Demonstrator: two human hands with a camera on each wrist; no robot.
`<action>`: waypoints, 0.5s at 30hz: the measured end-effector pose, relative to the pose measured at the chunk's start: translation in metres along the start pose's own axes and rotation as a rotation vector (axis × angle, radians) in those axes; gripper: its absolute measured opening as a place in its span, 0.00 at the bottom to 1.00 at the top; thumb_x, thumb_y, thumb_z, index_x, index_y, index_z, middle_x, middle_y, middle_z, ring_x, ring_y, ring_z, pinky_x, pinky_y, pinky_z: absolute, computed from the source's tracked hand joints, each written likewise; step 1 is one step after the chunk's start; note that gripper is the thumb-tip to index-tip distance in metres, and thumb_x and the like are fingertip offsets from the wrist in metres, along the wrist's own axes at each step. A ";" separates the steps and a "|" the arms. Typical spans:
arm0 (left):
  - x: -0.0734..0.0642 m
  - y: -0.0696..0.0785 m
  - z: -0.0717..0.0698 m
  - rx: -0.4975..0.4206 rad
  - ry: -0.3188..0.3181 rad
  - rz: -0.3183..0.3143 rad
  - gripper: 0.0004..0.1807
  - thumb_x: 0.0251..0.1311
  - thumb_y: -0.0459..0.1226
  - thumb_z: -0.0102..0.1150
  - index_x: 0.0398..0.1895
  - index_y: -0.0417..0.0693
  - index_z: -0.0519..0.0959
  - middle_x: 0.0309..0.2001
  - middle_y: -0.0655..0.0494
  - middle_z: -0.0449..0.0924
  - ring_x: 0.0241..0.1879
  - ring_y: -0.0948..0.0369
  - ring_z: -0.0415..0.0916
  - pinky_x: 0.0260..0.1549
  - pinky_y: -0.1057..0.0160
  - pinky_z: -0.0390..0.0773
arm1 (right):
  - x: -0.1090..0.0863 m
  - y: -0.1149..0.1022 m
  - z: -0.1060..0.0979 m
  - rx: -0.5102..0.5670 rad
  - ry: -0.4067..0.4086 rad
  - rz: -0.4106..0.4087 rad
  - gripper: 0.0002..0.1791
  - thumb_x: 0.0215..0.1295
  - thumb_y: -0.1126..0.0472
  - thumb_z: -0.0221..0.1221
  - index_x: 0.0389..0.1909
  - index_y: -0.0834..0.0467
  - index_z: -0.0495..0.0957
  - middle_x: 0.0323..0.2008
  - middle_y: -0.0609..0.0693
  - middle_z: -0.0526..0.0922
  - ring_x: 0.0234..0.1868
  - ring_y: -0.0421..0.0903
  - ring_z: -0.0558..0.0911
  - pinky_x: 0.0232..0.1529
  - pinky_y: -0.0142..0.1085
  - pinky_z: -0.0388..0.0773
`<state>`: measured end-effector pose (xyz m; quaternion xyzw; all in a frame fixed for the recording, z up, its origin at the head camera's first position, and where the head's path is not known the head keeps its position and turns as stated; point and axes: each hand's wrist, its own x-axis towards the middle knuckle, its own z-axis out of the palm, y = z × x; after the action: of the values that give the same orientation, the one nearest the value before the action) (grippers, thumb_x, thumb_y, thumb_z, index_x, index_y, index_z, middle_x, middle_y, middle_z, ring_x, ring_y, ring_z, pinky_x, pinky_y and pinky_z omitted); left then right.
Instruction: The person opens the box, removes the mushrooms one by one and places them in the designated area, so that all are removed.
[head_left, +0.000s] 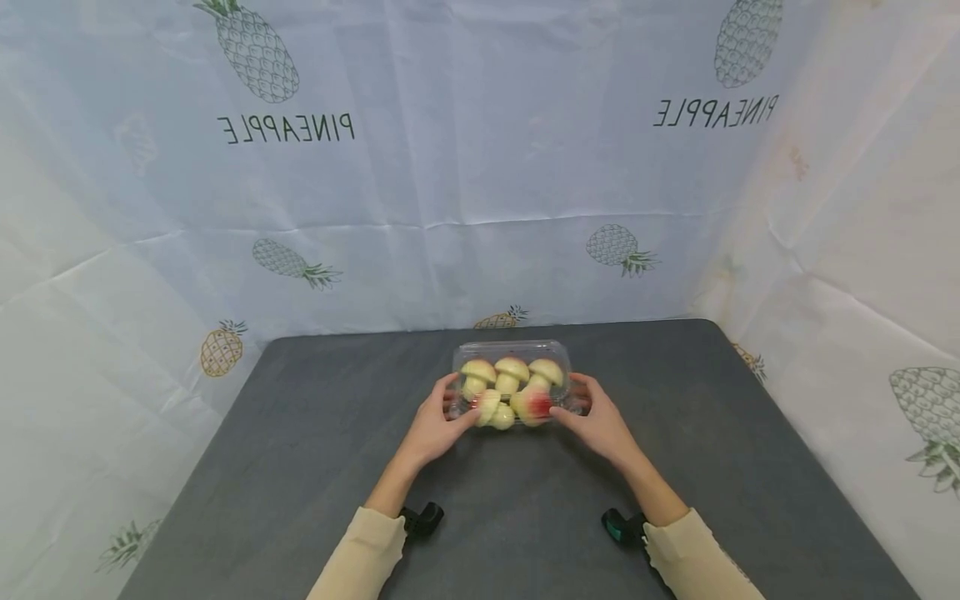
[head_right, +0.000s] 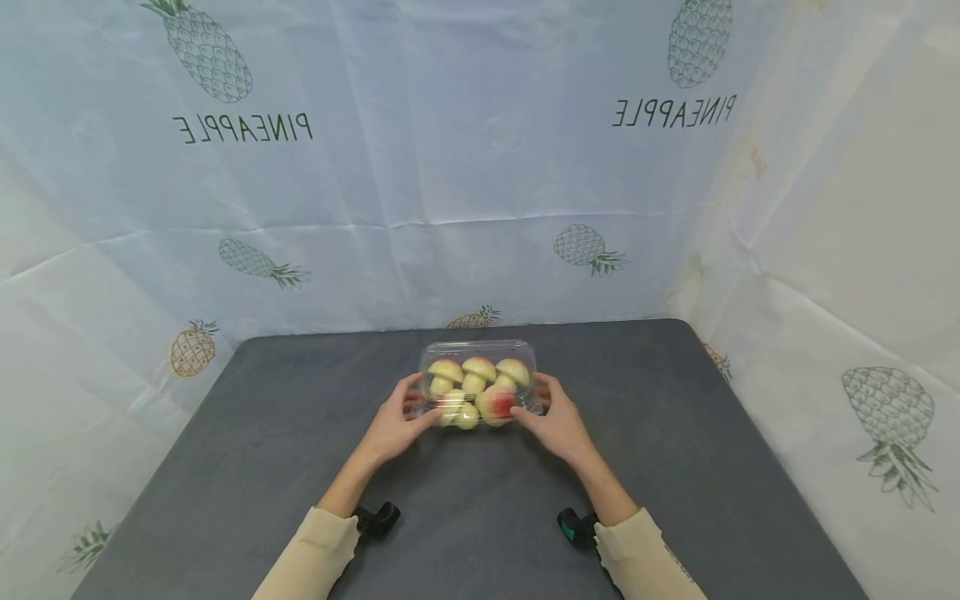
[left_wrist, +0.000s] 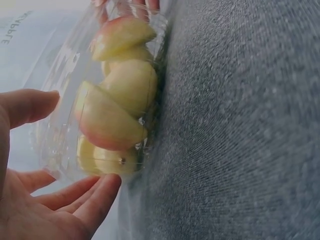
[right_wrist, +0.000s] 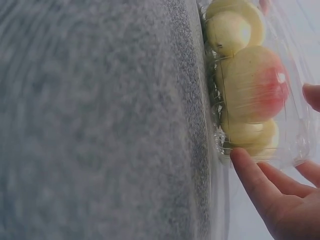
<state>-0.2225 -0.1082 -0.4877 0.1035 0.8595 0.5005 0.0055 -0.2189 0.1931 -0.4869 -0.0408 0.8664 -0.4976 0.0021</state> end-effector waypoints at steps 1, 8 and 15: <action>0.000 0.000 0.000 -0.001 0.001 0.002 0.44 0.66 0.50 0.66 0.78 0.46 0.57 0.64 0.36 0.71 0.63 0.39 0.71 0.59 0.40 0.76 | 0.000 0.000 0.000 0.002 0.002 0.006 0.45 0.65 0.45 0.69 0.76 0.58 0.59 0.65 0.64 0.73 0.62 0.60 0.75 0.60 0.58 0.75; 0.001 -0.002 -0.002 0.003 -0.005 0.010 0.44 0.66 0.50 0.67 0.78 0.45 0.57 0.64 0.35 0.71 0.63 0.39 0.72 0.58 0.40 0.76 | 0.000 -0.003 0.001 -0.002 -0.001 0.017 0.47 0.65 0.45 0.69 0.77 0.59 0.58 0.65 0.65 0.72 0.62 0.60 0.75 0.60 0.58 0.74; 0.002 -0.004 -0.007 0.007 -0.014 0.006 0.44 0.66 0.49 0.67 0.78 0.45 0.57 0.65 0.35 0.70 0.64 0.39 0.71 0.59 0.41 0.76 | 0.002 -0.004 0.003 0.011 -0.024 0.024 0.47 0.65 0.45 0.68 0.78 0.58 0.57 0.66 0.64 0.70 0.64 0.61 0.74 0.60 0.59 0.74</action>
<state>-0.2261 -0.1155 -0.4877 0.1095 0.8609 0.4968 0.0097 -0.2203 0.1879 -0.4848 -0.0366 0.8641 -0.5017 0.0188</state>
